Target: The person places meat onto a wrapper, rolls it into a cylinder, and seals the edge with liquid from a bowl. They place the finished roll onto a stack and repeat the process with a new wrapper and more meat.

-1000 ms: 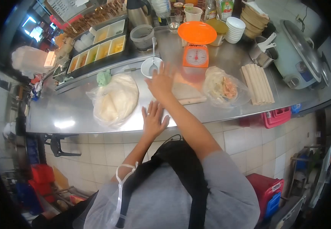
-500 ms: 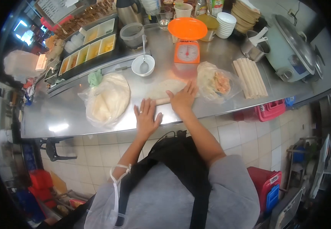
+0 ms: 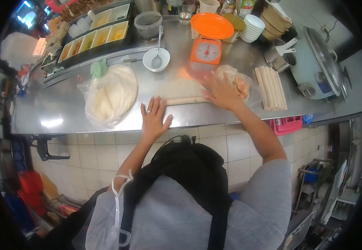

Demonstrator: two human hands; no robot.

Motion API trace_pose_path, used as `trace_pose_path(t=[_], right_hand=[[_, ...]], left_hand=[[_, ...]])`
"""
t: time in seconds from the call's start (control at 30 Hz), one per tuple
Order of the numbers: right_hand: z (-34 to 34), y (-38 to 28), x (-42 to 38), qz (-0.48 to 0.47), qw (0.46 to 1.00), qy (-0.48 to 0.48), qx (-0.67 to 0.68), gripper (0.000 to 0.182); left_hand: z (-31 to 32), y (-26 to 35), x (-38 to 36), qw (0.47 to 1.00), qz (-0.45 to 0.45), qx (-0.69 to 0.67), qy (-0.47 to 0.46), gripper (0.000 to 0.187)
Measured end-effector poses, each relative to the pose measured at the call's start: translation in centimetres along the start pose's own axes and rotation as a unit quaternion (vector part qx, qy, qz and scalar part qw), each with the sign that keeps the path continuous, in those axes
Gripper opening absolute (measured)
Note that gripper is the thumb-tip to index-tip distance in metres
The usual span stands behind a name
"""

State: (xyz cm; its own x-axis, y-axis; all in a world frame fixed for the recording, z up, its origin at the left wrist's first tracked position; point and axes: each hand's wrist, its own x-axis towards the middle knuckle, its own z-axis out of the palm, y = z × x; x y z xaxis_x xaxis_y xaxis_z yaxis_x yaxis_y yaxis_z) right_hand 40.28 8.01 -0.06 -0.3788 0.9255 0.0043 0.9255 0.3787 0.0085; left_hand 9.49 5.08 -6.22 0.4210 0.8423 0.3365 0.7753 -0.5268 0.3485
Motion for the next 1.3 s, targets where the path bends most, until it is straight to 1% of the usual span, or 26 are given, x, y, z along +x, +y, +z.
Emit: trace_pose_path(t=[0.03, 0.07, 0.13, 0.27, 0.33, 0.37, 0.43, 0.47, 0.53, 0.57, 0.63, 0.77, 0.83, 0.87, 0.9, 0.93, 0.97, 1.0, 1.03, 1.07, 1.1, 1.13, 1.17, 1.23, 1.27, 1.3], right_hand=[[-0.1, 0.3, -0.1, -0.035, 0.997, -0.056, -0.029, 0.044], [-0.5, 1.1, 0.3, -0.040, 0.997, -0.057, -0.033, 0.044], [-3.1, 1.4, 1.0, -0.075, 0.988, -0.114, -0.072, 0.044], [-1.5, 0.9, 1.1, -0.108, 0.988, -0.073, -0.084, 0.043], [-1.7, 1.9, 0.4, -0.151, 0.977, -0.133, -0.066, 0.047], [-1.5, 2.4, 0.7, -0.154, 0.977, -0.133, -0.067, 0.047], [-1.6, 2.9, 1.3, -0.143, 0.988, -0.035, -0.041, 0.050], [-1.3, 2.6, 1.2, -0.142, 0.988, -0.034, -0.041, 0.050], [-2.2, 0.7, 2.0, -0.114, 0.976, -0.129, -0.133, 0.055], [-1.6, 0.9, 1.9, -0.115, 0.977, -0.125, -0.132, 0.055], [-0.9, 1.4, 1.8, -0.093, 0.991, -0.070, -0.062, 0.049], [-1.5, 0.5, 2.8, -0.095, 0.995, -0.035, -0.001, 0.052], [-1.3, -1.0, 3.2, -0.086, 0.983, -0.151, -0.051, 0.052], [-1.3, -1.2, 3.9, -0.090, 0.984, -0.147, -0.050, 0.052], [-1.0, -1.3, 4.7, -0.076, 0.992, -0.103, -0.003, 0.051], [-0.5, -1.6, 5.1, -0.060, 0.995, -0.060, 0.046, 0.051], [0.8, -2.4, 5.4, -0.061, 0.995, -0.060, 0.049, 0.051], [2.7, -3.2, 6.1, -0.045, 0.999, -0.013, 0.016, 0.055], [3.2, -4.2, 6.6, -0.028, 0.999, 0.034, -0.017, 0.059], [3.4, -4.6, 6.8, -0.029, 0.999, 0.037, -0.016, 0.059], [2.9, -5.3, 7.1, -0.022, 0.994, -0.051, 0.096, 0.058], [2.4, -5.8, 7.6, -0.016, 0.969, -0.137, 0.205, 0.057], [2.3, -6.1, 8.3, -0.018, 0.969, -0.136, 0.206, 0.057], [2.7, -6.5, 9.3, 0.054, 0.980, -0.062, 0.183, 0.058], [3.1, -7.0, 9.4, 0.054, 0.979, -0.062, 0.185, 0.058], [3.6, -7.4, 9.5, 0.047, 0.987, -0.060, 0.142, 0.056]], left_hand=[[0.0, 0.0, 0.0, 1.000, 0.000, -0.002, -0.001, 0.061], [0.1, -0.1, 0.1, 1.000, -0.001, -0.004, -0.001, 0.061], [0.3, -0.1, 0.0, 1.000, -0.005, -0.005, 0.003, 0.060], [0.3, -0.1, 0.0, 1.000, -0.004, -0.009, 0.010, 0.059], [0.3, -0.3, 0.1, 1.000, -0.003, -0.007, 0.007, 0.060], [0.3, -0.2, 0.0, 1.000, -0.001, -0.007, 0.000, 0.061], [0.1, -0.1, 0.0, 1.000, -0.003, -0.008, -0.005, 0.061], [0.1, 0.0, 0.0, 1.000, -0.004, -0.008, -0.007, 0.062], [0.3, -0.1, 0.0, 1.000, -0.003, -0.006, -0.006, 0.062], [0.3, -0.2, 0.0, 1.000, -0.002, -0.004, -0.007, 0.062], [0.1, -0.2, 0.0, 1.000, 0.000, 0.001, -0.002, 0.062], [0.2, 0.0, -0.1, 1.000, 0.007, 0.022, -0.006, 0.062], [0.3, 0.1, 0.1, 0.999, 0.024, 0.031, 0.017, 0.058], [0.4, 0.3, 0.3, 0.998, 0.041, 0.032, 0.038, 0.055], [0.7, 0.4, 0.6, 0.998, 0.039, 0.036, 0.039, 0.055], [1.0, 0.6, 1.0, 0.996, 0.062, 0.035, 0.048, 0.050], [1.4, 0.8, 1.4, 0.994, 0.087, 0.033, 0.058, 0.045], [1.1, 1.5, 1.9, 0.992, 0.094, 0.009, 0.082, 0.040], [1.6, 1.6, 2.1, 0.992, 0.094, 0.012, 0.083, 0.040], [2.1, 1.5, 2.2, 0.992, 0.091, 0.005, 0.085, 0.040], [2.1, 1.5, 2.4, 0.992, 0.090, -0.001, 0.087, 0.040], [2.1, 1.3, 2.7, 0.992, 0.091, 0.002, 0.089, 0.040], [2.2, 1.3, 2.6, 0.992, 0.087, -0.002, 0.092, 0.039], [2.1, 1.5, 2.4, 0.992, 0.081, -0.006, 0.091, 0.039], [2.1, 1.5, 2.4, 0.993, 0.080, -0.008, 0.089, 0.039], [2.1, 1.5, 2.4, 0.993, 0.079, -0.011, 0.087, 0.038]])
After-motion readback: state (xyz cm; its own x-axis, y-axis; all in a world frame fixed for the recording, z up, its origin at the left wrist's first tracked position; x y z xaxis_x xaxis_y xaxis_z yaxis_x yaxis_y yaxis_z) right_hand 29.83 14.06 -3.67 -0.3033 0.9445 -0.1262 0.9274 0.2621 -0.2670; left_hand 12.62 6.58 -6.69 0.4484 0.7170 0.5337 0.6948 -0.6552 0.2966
